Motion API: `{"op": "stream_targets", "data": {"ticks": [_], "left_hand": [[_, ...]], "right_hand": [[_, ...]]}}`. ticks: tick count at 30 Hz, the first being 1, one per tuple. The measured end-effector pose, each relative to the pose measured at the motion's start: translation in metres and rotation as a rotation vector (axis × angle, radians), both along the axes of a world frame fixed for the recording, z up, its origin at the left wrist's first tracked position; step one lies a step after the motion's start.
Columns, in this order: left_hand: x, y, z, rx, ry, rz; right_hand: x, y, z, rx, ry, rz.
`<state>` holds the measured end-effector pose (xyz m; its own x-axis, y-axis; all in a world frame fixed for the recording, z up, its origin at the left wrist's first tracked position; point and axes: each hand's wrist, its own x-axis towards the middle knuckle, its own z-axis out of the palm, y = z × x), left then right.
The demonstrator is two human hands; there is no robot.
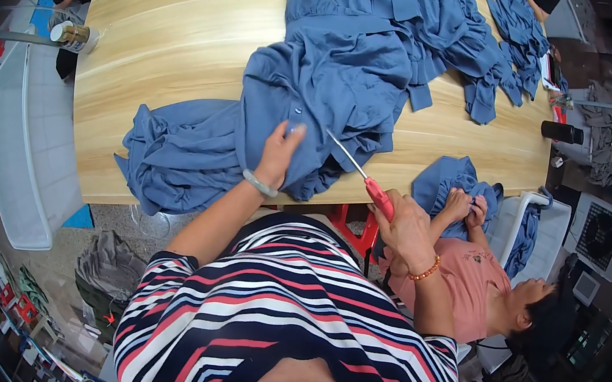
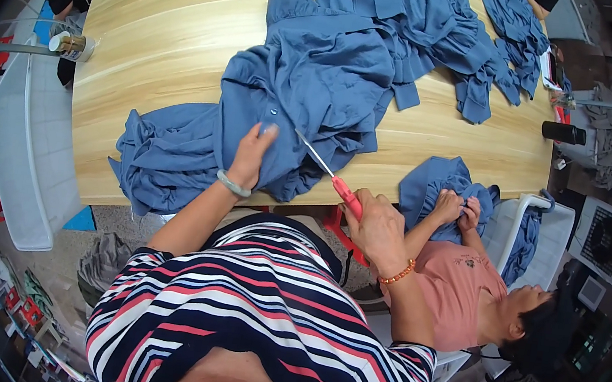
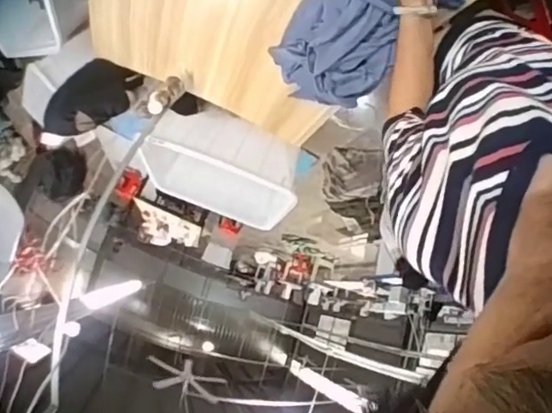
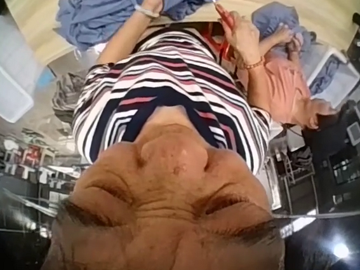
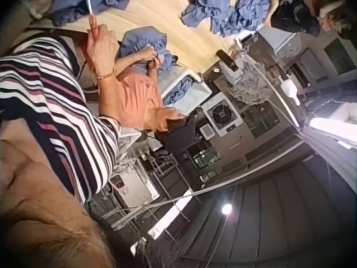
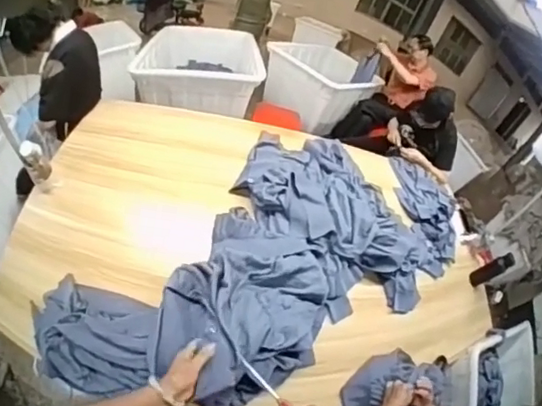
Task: Trim and separate pieces of blue garment fabric using scissors.
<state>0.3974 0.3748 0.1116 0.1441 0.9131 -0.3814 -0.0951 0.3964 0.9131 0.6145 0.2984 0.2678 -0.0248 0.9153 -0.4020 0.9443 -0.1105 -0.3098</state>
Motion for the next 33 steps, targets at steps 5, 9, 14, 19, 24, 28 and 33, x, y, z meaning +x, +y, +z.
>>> {"op": "stream_targets", "data": {"ticks": [5,9,14,19,24,28,33], "left_hand": [[0.010,0.043,-0.025,-0.387,-0.677,0.514],[0.023,0.072,-0.046,-0.349,-0.936,0.514],[0.038,0.087,-0.043,-0.514,-0.940,0.540],[0.019,0.068,-0.046,-0.178,-0.471,0.588],[-0.010,0.058,0.003,0.665,0.393,0.183],[-0.019,0.057,0.001,0.938,0.582,0.054],[-0.021,0.049,0.002,1.150,0.717,-0.157]], "right_hand": [[-0.016,0.011,0.002,0.050,0.083,0.042],[-0.019,0.008,-0.002,0.108,0.123,0.044],[-0.020,0.004,0.000,0.130,0.128,-0.020],[-0.018,0.021,-0.007,0.113,0.194,0.011],[-0.014,0.038,0.004,0.055,0.125,0.074],[-0.017,0.045,0.013,-0.002,0.062,0.138],[-0.029,0.067,0.008,0.010,0.043,0.215]]}}
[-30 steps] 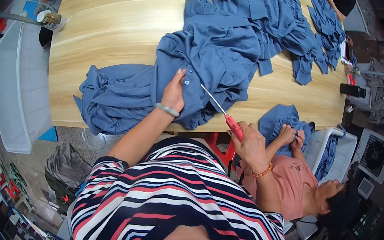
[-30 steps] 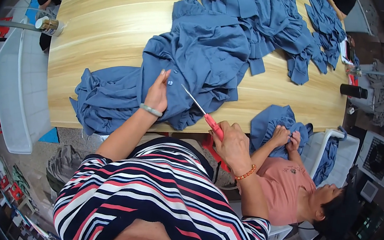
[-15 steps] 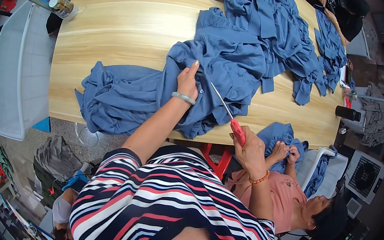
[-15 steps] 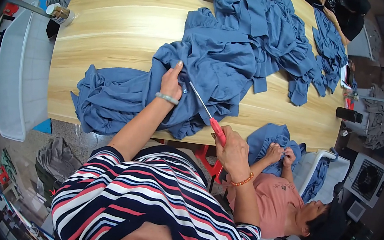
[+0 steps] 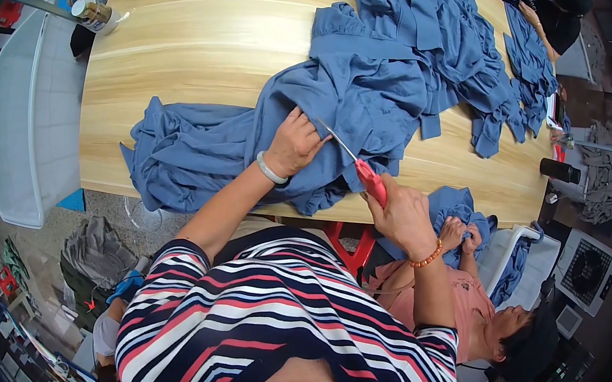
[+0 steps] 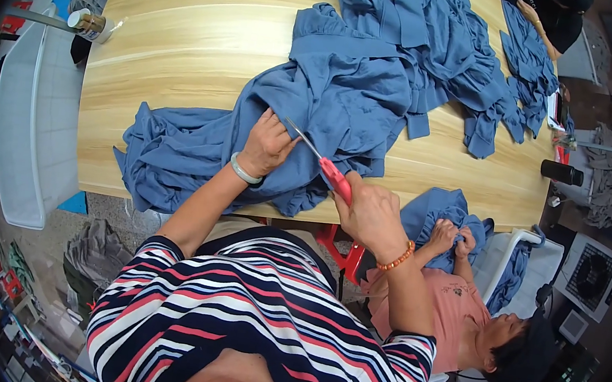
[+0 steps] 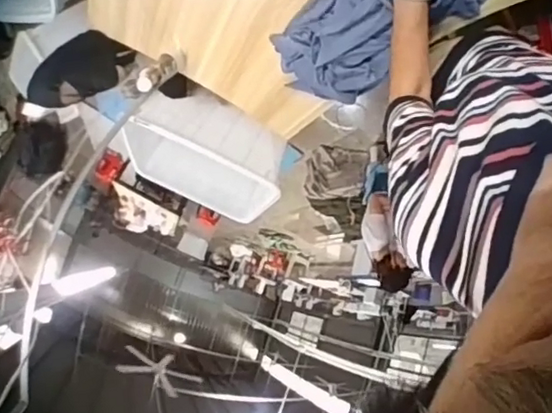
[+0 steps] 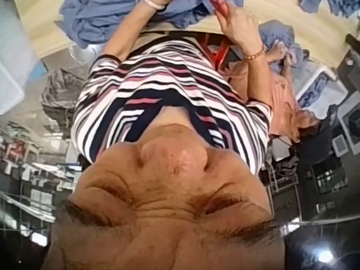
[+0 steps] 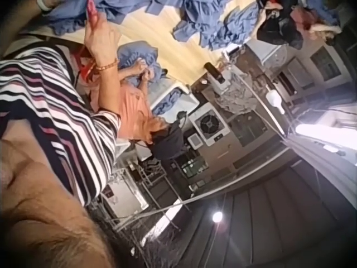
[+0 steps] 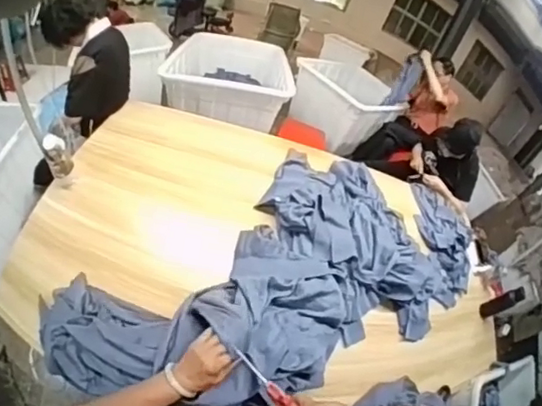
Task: Trim and separate pieces of blue garment fabric using scissors.
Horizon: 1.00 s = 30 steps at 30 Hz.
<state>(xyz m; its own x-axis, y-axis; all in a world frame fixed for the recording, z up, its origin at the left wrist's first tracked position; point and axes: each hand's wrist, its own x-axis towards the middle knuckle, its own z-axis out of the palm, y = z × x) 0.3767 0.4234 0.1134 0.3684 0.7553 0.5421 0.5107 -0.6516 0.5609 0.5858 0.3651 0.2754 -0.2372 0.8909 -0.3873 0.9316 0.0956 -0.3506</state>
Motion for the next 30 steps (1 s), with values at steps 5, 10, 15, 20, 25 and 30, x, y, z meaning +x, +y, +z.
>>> {"op": "stream_targets", "data": {"ticks": [5,10,15,20,25,30], "left_hand": [[0.002,-0.010,-0.007,-0.038,0.152,0.050],[0.003,-0.009,-0.003,-0.133,0.005,0.030],[-0.011,0.002,-0.036,-0.816,-0.482,0.179],[-0.027,0.024,0.007,-1.227,-2.068,-0.099],[0.012,0.003,-0.037,-1.281,-2.437,-0.050],[0.008,0.007,-0.026,-1.262,-2.556,0.100]], "right_hand": [[0.008,-0.008,0.004,-0.024,-0.065,0.066],[0.006,-0.010,0.004,-0.056,-0.085,0.028],[0.009,0.001,-0.011,0.030,-0.014,-0.026],[-0.004,-0.007,-0.014,0.082,0.031,-0.020],[0.014,-0.050,-0.015,0.146,0.141,-0.065],[0.004,-0.046,-0.009,0.207,0.140,0.006]]}}
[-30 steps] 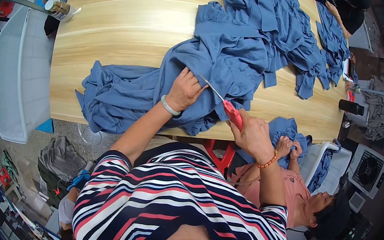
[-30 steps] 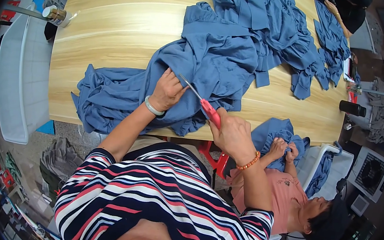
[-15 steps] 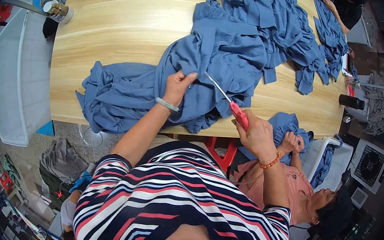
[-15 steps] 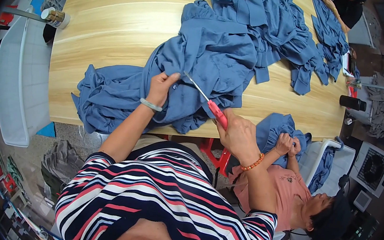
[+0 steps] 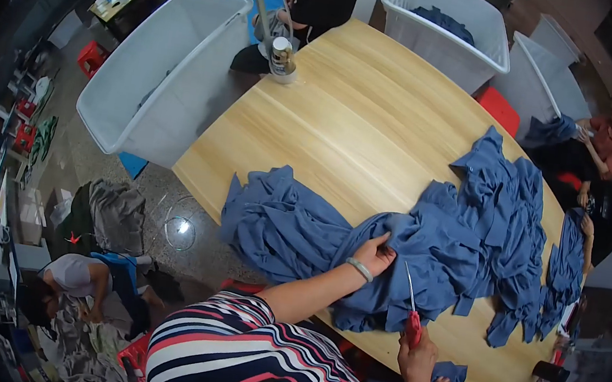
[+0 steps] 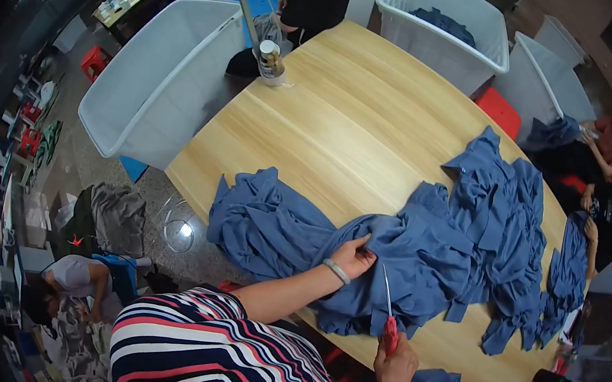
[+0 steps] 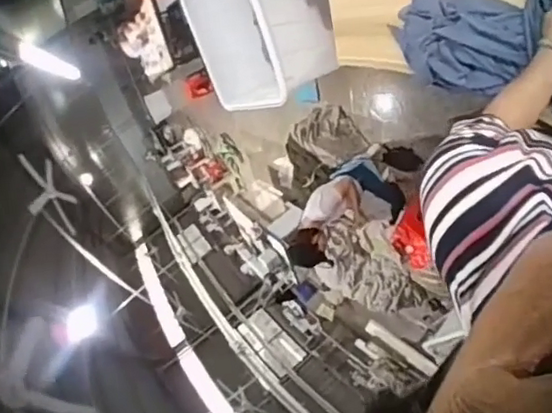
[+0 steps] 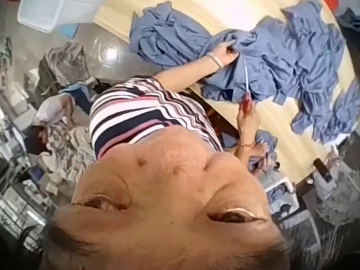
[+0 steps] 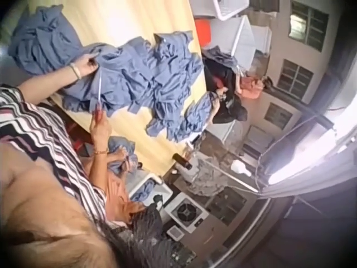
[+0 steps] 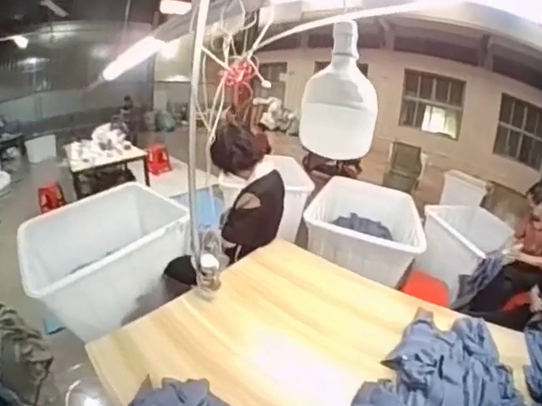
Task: Trim and separate pieces of blue garment fabric using scissors.
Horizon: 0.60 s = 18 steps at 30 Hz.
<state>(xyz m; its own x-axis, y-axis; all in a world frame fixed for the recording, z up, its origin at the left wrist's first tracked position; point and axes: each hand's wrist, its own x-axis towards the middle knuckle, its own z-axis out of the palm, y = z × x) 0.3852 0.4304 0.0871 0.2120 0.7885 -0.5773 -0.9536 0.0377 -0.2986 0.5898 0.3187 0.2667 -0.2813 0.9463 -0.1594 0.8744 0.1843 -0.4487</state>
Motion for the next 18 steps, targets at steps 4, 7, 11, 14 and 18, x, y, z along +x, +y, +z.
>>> {"op": "stream_targets", "data": {"ticks": [4,7,11,14,18], "left_hand": [[-0.002,-0.012,0.021,-0.004,0.020,0.076],[0.002,-0.019,0.020,0.004,0.038,0.137],[-0.003,-0.017,0.014,-0.022,0.010,0.171],[0.007,-0.022,0.011,0.008,0.285,0.088],[0.038,-0.038,0.003,0.273,1.709,-0.094]], "right_hand": [[0.001,-0.004,0.000,-0.004,-0.051,0.006],[0.011,-0.009,0.000,-0.044,-0.077,-0.007],[0.010,-0.014,-0.002,-0.047,-0.083,0.027],[0.012,-0.024,-0.002,-0.071,-0.060,0.026],[0.021,-0.038,0.008,-0.138,-0.162,-0.048]]}}
